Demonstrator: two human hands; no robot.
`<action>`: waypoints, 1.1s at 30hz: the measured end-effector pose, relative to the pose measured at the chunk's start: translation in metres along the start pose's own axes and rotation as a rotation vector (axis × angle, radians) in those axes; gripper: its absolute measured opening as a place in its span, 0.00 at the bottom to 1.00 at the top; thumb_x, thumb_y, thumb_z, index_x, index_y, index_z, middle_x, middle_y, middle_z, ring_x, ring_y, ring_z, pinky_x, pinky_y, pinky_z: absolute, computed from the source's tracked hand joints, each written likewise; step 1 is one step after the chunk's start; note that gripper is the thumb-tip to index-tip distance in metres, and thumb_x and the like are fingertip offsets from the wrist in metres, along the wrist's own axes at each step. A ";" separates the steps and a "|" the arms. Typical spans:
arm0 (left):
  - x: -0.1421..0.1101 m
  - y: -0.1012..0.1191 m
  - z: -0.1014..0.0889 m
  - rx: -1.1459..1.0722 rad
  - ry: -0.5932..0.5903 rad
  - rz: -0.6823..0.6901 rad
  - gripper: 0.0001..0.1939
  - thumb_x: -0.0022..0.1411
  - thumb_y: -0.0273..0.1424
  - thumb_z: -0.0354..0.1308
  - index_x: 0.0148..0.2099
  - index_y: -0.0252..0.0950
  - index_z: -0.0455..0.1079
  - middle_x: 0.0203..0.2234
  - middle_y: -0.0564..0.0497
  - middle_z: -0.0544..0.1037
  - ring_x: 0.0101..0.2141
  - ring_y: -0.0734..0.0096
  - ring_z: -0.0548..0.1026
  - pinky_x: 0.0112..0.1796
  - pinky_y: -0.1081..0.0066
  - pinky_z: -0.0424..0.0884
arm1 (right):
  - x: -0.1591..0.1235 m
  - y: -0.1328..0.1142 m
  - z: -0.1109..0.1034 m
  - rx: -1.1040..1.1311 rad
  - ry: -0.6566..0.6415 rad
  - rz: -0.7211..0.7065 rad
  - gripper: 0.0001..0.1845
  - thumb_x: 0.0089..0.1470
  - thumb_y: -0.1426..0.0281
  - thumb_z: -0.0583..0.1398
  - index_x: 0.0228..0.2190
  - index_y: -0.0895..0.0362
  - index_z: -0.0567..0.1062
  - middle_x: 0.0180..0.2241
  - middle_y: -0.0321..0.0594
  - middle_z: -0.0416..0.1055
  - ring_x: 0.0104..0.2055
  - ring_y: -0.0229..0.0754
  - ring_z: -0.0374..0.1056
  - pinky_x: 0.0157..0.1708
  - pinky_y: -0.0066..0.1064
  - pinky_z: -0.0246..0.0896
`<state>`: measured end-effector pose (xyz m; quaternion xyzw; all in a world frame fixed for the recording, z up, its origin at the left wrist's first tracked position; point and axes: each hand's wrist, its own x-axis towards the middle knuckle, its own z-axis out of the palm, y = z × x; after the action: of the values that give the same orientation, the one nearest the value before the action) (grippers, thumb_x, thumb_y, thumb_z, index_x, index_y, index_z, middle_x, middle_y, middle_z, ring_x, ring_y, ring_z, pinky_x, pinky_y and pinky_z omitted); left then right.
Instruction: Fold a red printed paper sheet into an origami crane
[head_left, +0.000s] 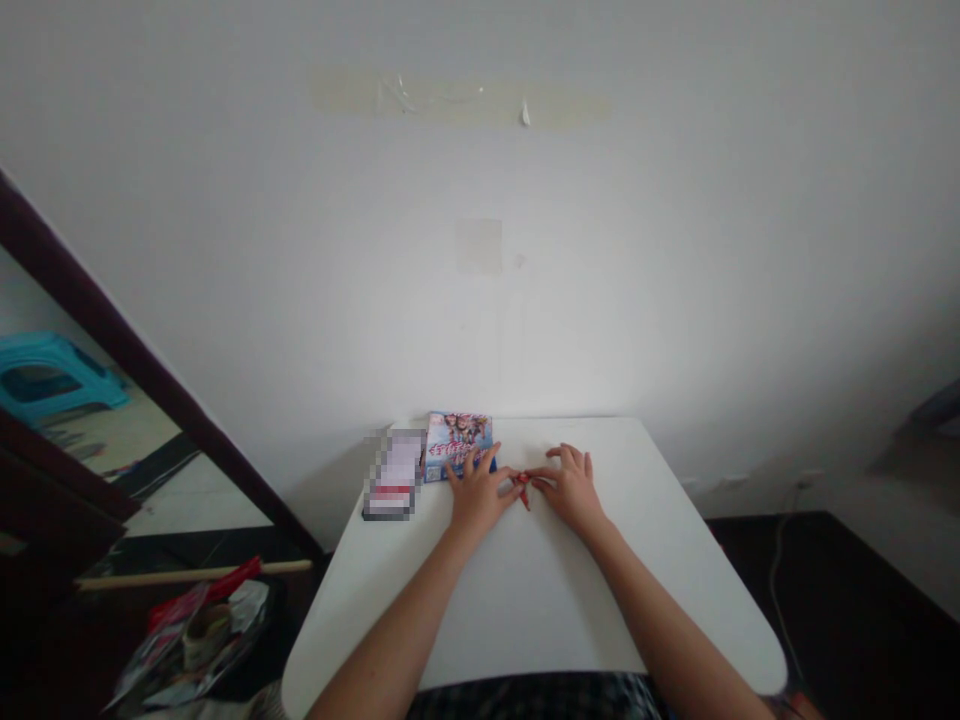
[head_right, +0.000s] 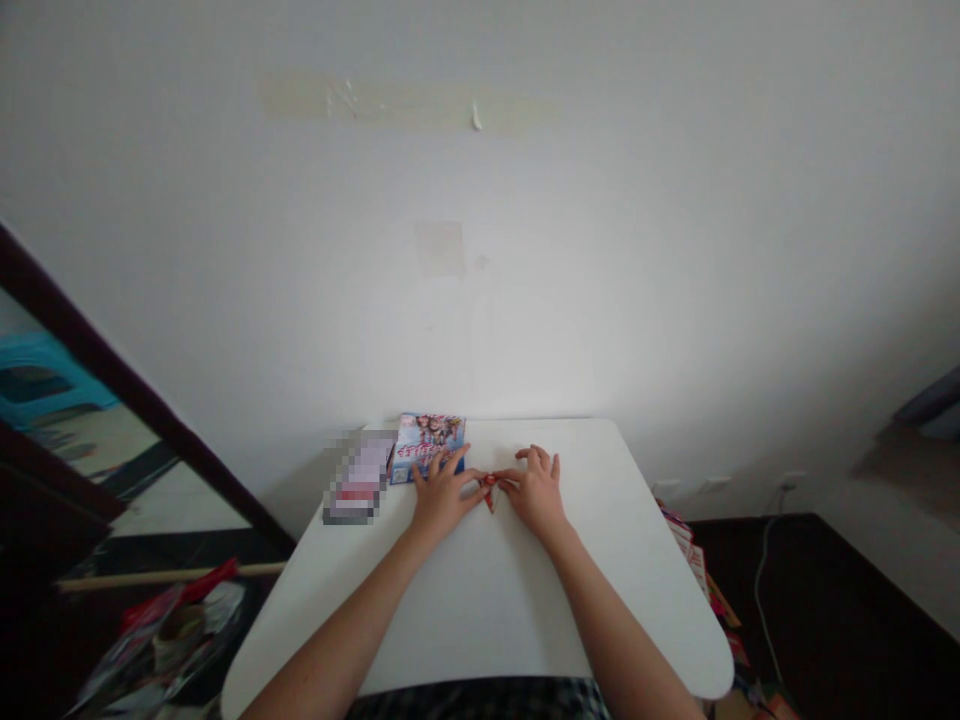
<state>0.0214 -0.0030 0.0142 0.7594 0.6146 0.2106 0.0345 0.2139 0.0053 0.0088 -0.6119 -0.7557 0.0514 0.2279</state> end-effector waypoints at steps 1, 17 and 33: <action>0.000 0.000 -0.001 0.009 -0.001 0.004 0.13 0.61 0.49 0.59 0.47 0.59 0.77 0.68 0.58 0.61 0.67 0.41 0.52 0.59 0.23 0.36 | 0.000 0.000 0.000 -0.004 0.000 -0.023 0.14 0.60 0.62 0.62 0.47 0.33 0.78 0.56 0.40 0.64 0.66 0.53 0.49 0.66 0.63 0.36; 0.001 0.002 -0.008 0.046 -0.030 -0.012 0.15 0.61 0.51 0.57 0.47 0.60 0.78 0.67 0.58 0.62 0.68 0.39 0.48 0.59 0.24 0.33 | 0.005 -0.003 -0.005 -0.033 -0.086 -0.021 0.15 0.60 0.64 0.61 0.47 0.32 0.78 0.57 0.40 0.63 0.69 0.56 0.44 0.65 0.64 0.34; 0.002 0.000 -0.007 -0.058 0.023 -0.009 0.12 0.59 0.45 0.63 0.45 0.58 0.79 0.64 0.56 0.67 0.66 0.46 0.56 0.63 0.28 0.36 | 0.000 -0.003 -0.006 0.055 -0.002 0.116 0.10 0.55 0.59 0.66 0.41 0.35 0.81 0.56 0.39 0.65 0.68 0.57 0.45 0.64 0.63 0.38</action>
<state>0.0190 -0.0031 0.0214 0.7529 0.6121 0.2367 0.0504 0.2141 0.0034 0.0154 -0.6479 -0.7176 0.0858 0.2405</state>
